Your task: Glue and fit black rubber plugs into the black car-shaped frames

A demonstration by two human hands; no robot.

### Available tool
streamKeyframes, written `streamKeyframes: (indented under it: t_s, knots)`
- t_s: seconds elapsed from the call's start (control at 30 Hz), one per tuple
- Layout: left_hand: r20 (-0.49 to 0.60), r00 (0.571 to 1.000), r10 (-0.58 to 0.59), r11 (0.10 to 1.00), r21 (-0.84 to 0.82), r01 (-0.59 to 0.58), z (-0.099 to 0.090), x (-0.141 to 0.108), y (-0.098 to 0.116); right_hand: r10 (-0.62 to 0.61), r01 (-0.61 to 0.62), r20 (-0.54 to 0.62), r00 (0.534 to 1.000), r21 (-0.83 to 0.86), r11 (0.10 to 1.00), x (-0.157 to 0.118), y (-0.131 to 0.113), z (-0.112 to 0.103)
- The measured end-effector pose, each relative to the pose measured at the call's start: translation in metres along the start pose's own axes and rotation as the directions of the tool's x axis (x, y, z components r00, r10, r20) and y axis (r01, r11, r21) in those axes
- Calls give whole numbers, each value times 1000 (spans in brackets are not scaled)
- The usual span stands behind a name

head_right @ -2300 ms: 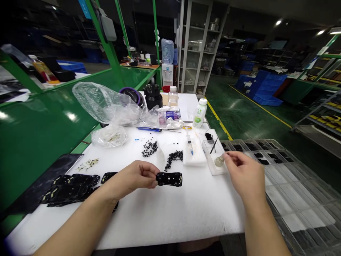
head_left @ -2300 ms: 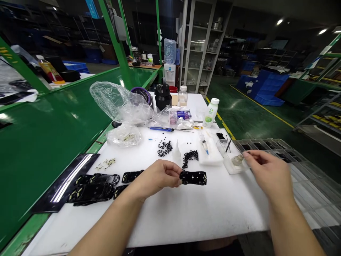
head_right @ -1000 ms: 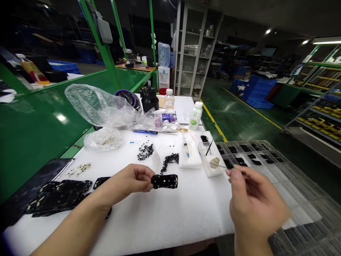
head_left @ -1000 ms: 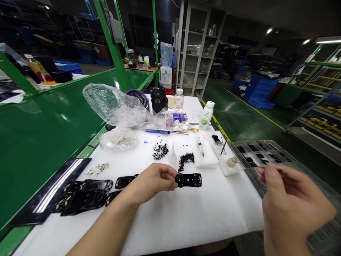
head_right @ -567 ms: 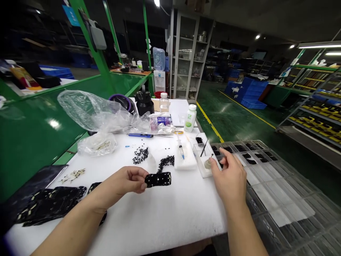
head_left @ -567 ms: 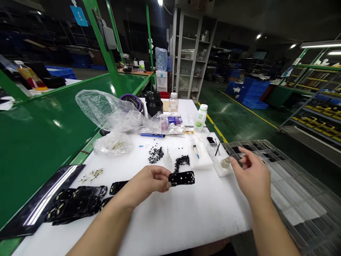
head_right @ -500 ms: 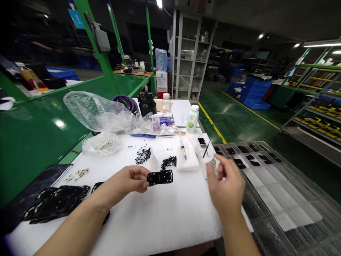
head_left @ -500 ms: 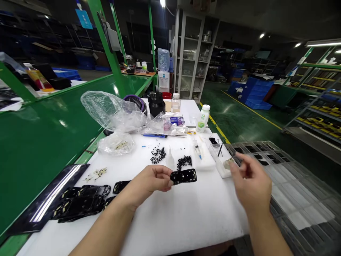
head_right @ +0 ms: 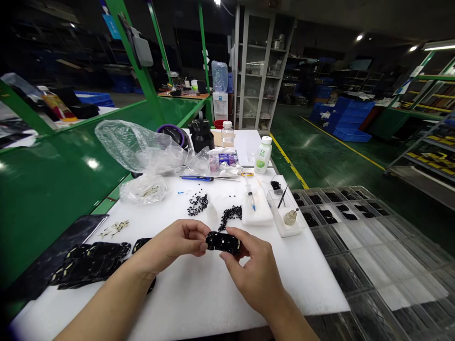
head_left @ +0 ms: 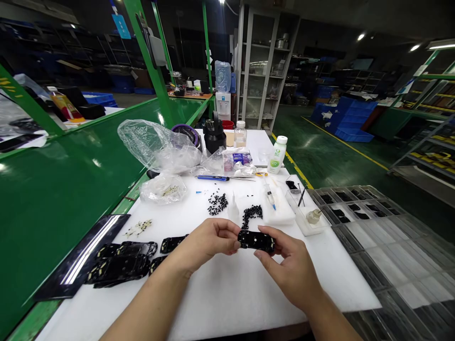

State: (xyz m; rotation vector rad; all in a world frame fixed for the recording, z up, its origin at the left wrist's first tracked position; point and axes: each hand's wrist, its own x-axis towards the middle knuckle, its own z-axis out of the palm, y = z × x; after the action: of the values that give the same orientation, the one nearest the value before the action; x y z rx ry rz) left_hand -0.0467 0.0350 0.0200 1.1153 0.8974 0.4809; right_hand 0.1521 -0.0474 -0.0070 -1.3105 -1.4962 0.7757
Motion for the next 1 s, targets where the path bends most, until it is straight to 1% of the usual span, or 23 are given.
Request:
streamKeyframes:
  t_s: [0.2,0.47,0.7,0.83,1.0]
  knots:
    - [-3,1000,14,1000,-16,-14,-2,1,-2,48,-48,-11,999,10,999,0,-2,1]
    - [-46,999,13,1000,0,-13,-3,0,0,82,-82,-10,997,46,996,-2,1,1]
    - [-41,998,38,999,4,-38,-4,1,-4,134,-133,-5,991,112,985,-3,2,2]
    - [-70,997,23,999,-30,-25,-3,1,-5,170,-167,-12,985,135,977,-5,6,3]
    - [-137,991,-3,999,-48,-3,-2,5,-8,176,-170,-29,984,144,975,-7,14,9]
